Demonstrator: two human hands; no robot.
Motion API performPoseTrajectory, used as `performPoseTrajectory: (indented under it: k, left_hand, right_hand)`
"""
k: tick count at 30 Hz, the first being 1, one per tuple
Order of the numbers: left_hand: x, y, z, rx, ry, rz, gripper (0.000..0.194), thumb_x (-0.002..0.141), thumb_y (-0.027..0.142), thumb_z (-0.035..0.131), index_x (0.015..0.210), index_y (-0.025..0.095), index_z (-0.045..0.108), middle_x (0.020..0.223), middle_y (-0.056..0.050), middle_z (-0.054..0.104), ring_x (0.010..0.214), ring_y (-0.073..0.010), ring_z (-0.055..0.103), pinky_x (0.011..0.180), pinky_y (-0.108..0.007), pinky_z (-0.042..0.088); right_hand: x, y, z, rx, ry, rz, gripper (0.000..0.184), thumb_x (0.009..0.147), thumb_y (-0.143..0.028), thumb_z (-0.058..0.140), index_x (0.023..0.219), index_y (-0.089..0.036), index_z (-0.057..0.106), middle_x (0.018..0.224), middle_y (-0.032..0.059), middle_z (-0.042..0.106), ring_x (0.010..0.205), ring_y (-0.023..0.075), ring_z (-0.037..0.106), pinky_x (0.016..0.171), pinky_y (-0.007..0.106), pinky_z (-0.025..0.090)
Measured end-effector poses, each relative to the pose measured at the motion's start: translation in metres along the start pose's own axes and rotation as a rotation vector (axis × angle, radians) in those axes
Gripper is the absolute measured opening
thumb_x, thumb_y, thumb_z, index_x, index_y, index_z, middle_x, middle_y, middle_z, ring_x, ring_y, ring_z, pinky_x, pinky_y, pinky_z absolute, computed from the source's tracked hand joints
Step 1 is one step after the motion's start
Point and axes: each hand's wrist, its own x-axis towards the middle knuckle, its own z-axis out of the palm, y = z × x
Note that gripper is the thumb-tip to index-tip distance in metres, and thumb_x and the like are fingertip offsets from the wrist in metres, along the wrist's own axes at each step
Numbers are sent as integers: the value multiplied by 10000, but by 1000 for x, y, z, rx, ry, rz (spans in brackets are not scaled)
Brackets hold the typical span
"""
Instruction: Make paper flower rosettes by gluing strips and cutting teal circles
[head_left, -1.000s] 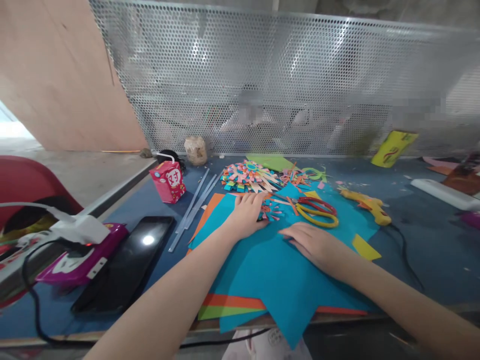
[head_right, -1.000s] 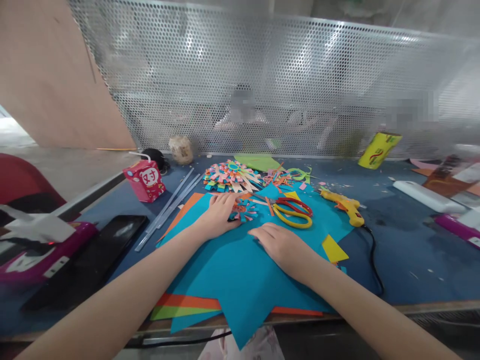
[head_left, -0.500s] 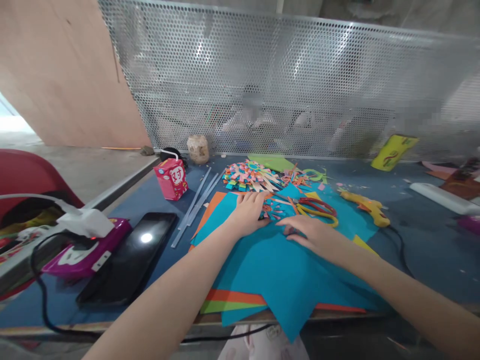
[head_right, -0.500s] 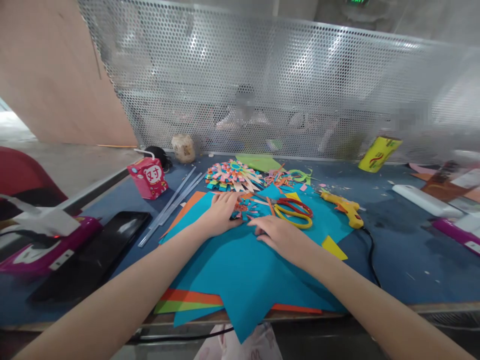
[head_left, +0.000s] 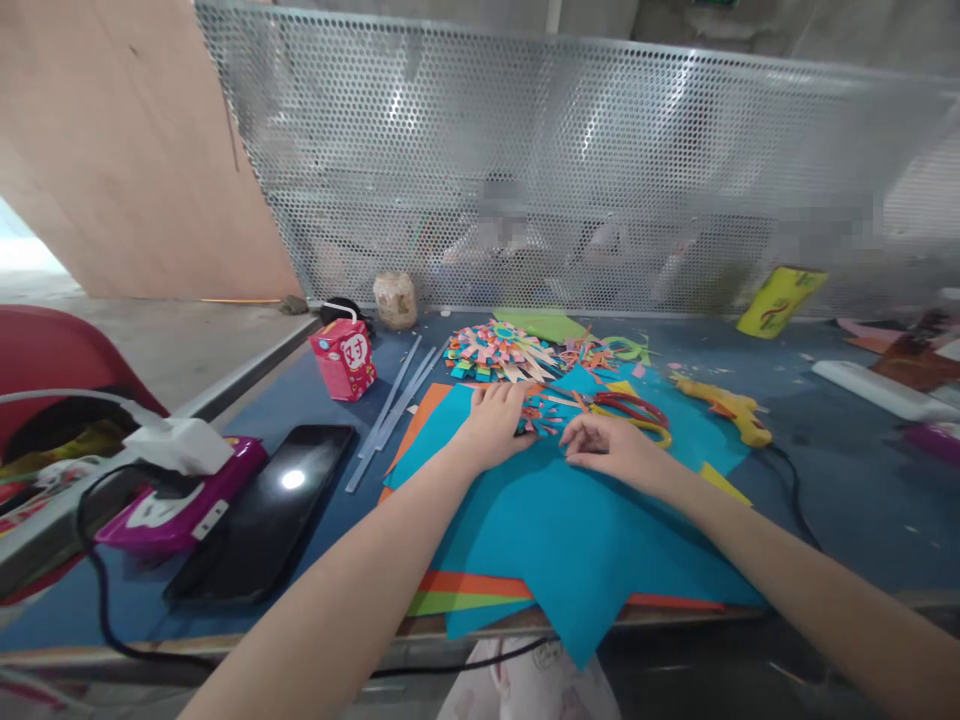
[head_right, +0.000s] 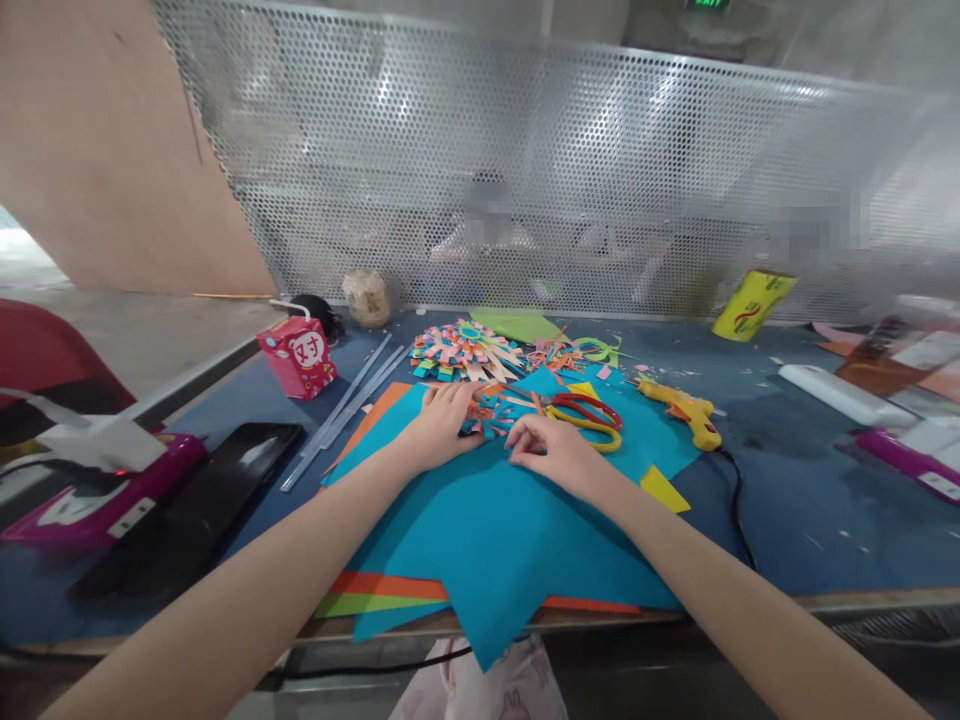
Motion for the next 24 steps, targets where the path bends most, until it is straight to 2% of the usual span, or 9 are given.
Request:
performPoseTrajectory:
  k: [4,10,16,20,24]
  left_hand:
    - [0,0,1,11,15,-13,590,733,342,558,1246,153,336,1205,-129,500,1153,-285,407,931,-420,295]
    - [-1,0,1,12,19,-27,587,723,335,573,1233,154,344,1210,-127,497,1152,-282,407,923,-420,302]
    - [-2,-1,0,15,12,-26,590,718,324,581,1227,150,338,1221,-129,494,1162,-271,407,932,-418,299]
    - [-1,-1,0,18,0,-27,587,722,322,574,1230,151,336,1229,-127,490,1171,-267,399,941,-417,293]
    - [0,-1,1,21,0,-38,590,717,321,574,1231,145,342,1234,-133,486,1170,-278,395,937,-422,291]
  right_hand:
    - [0,3,1,72,-32,-11,225,667,-298,624,824,-170,525,734,12,574,690,139,576,657,289,482]
    - [-1,-2,4,62,3,4,124,714,-254,562,792,-173,509,678,-10,516,635,124,524,621,280,449]
    - [-2,-1,5,76,-8,-12,171,683,-256,588,803,-174,497,697,-7,528,653,127,534,625,272,456]
    - [-1,-3,5,44,13,-5,128,699,-245,560,790,-177,501,667,-16,508,631,126,521,609,270,446]
    - [-3,-2,5,7,40,0,128,713,-236,539,824,-177,512,721,-2,527,651,125,521,638,273,448]
